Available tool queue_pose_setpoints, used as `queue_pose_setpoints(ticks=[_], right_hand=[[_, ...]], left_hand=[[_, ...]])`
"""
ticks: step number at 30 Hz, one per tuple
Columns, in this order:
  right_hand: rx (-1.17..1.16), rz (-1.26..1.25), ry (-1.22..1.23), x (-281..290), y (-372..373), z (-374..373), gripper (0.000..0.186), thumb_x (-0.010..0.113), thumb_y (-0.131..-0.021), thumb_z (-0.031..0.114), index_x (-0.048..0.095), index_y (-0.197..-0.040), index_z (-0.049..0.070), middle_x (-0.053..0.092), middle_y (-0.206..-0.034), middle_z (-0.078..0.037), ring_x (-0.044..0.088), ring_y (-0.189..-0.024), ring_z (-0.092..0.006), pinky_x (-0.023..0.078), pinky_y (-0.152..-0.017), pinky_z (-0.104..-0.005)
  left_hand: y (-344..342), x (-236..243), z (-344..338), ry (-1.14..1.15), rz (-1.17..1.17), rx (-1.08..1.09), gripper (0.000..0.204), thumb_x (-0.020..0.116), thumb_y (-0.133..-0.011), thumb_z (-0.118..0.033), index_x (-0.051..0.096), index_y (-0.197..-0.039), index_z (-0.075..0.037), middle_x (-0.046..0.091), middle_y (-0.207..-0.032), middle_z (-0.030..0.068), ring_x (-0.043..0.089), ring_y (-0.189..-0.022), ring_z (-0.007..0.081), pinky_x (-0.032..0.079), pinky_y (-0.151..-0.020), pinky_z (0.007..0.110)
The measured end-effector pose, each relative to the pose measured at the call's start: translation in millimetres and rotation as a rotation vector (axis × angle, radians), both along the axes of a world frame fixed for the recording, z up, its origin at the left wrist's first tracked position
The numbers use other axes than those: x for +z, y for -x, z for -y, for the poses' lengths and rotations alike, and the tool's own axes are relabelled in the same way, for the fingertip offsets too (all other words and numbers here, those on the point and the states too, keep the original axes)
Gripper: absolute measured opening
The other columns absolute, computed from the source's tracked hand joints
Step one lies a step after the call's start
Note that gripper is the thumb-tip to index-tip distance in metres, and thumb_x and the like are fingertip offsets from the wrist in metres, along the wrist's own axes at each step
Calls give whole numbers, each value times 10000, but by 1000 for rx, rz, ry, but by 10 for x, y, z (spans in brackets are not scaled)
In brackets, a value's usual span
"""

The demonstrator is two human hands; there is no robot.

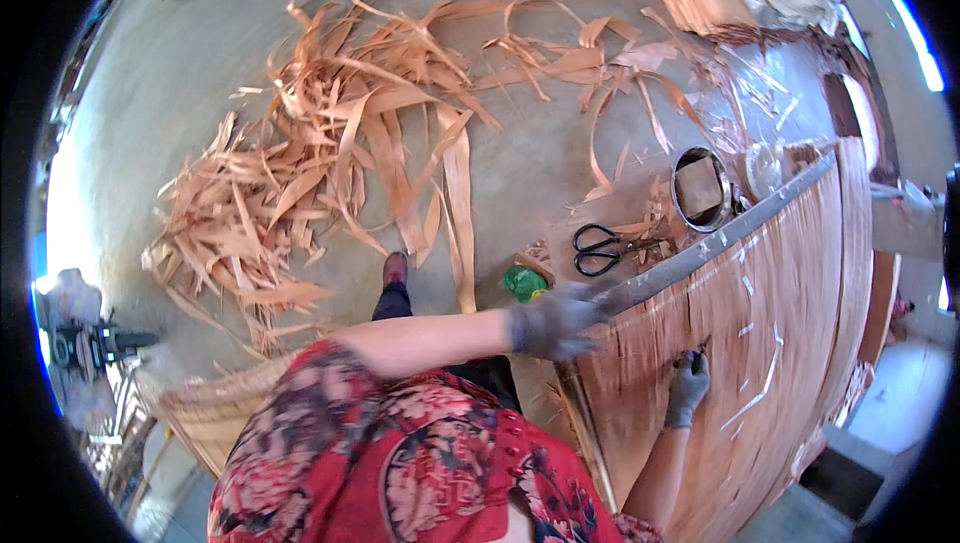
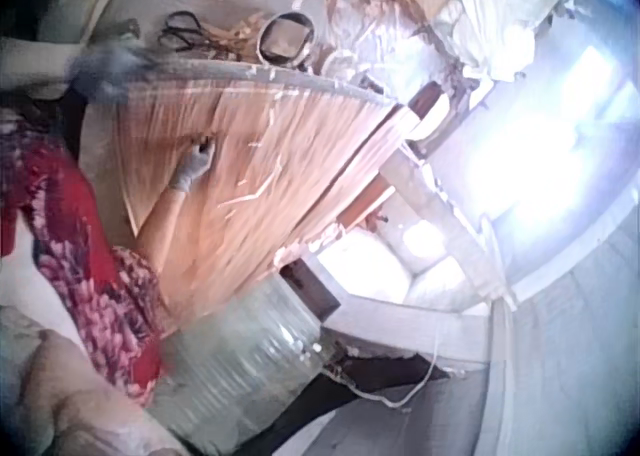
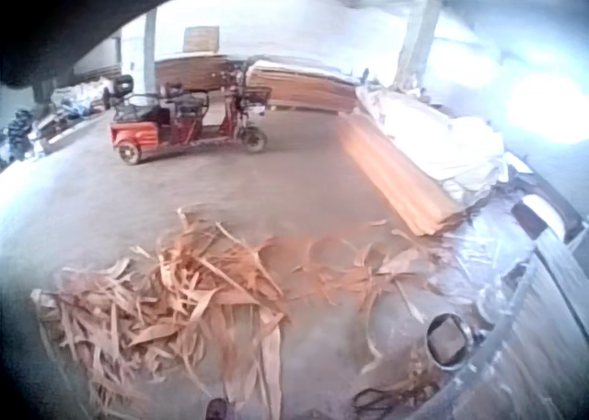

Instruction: The person applies thin strips of wood veneer to a large, curved wooden surface. They smooth the veneer, cut it to fit the contours using a utility knife, and secure it with small white tabs.

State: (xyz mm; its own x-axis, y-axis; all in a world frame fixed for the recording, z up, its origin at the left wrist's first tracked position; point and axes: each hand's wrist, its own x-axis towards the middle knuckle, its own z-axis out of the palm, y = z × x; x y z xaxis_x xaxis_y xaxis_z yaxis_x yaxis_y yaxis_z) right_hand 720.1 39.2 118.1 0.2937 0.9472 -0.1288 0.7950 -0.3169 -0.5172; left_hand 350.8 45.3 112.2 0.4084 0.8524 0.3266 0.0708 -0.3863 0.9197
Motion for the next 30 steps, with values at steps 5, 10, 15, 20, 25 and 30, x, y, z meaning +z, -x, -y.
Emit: queue_pose_setpoints(ticks=[5,10,15,20,25,30], right_hand=[[-252,400,-117,-192,444,-107,259,544,-888,305,541,-860,48,623,-787,-210,602,-720,-390,447,-626,-467],[-322,547,-109,-242,606,-176,283,525,-895,327,523,-853,47,619,-764,-213,596,-700,-402,442,-610,-479],[-372,603,-64,-347,534,-117,273,529,-886,313,525,-836,45,606,-775,-218,591,-701,-400,437,-611,-475],[-361,567,-80,-289,624,-146,283,492,-919,300,577,-975,36,632,-879,-212,600,-793,-388,452,-668,-445],[-430,508,43,-276,609,-107,360,453,-950,312,565,-1145,31,634,-1018,-206,599,-912,-364,460,-750,-400],[-467,503,148,-171,498,-70,346,490,-946,321,591,-1019,-2,633,-865,-159,585,-725,-266,457,-659,-360]], left_hand=[[2013,-538,900,605,-361,485,659,600,-821,-143,310,-1407,-56,650,-967,119,635,-869,237,496,-794,349],[2902,-985,1169,760,-44,630,740,577,-855,-71,156,-1463,-44,666,-968,120,646,-834,198,512,-737,317],[2665,-345,341,1053,663,242,634,517,-922,-94,184,-1458,-33,656,-979,99,620,-830,153,492,-742,272],[2709,-228,-342,828,-8,15,566,531,-929,-181,296,-1423,-34,651,-924,89,617,-827,139,487,-761,270],[3191,-690,-619,1016,-354,301,547,548,-914,-254,372,-1393,-57,653,-855,84,628,-756,193,490,-723,295],[3637,-1160,-1151,539,-1011,72,632,607,-806,-198,382,-1347,40,585,-1078,248,594,-960,351,477,-831,377]])
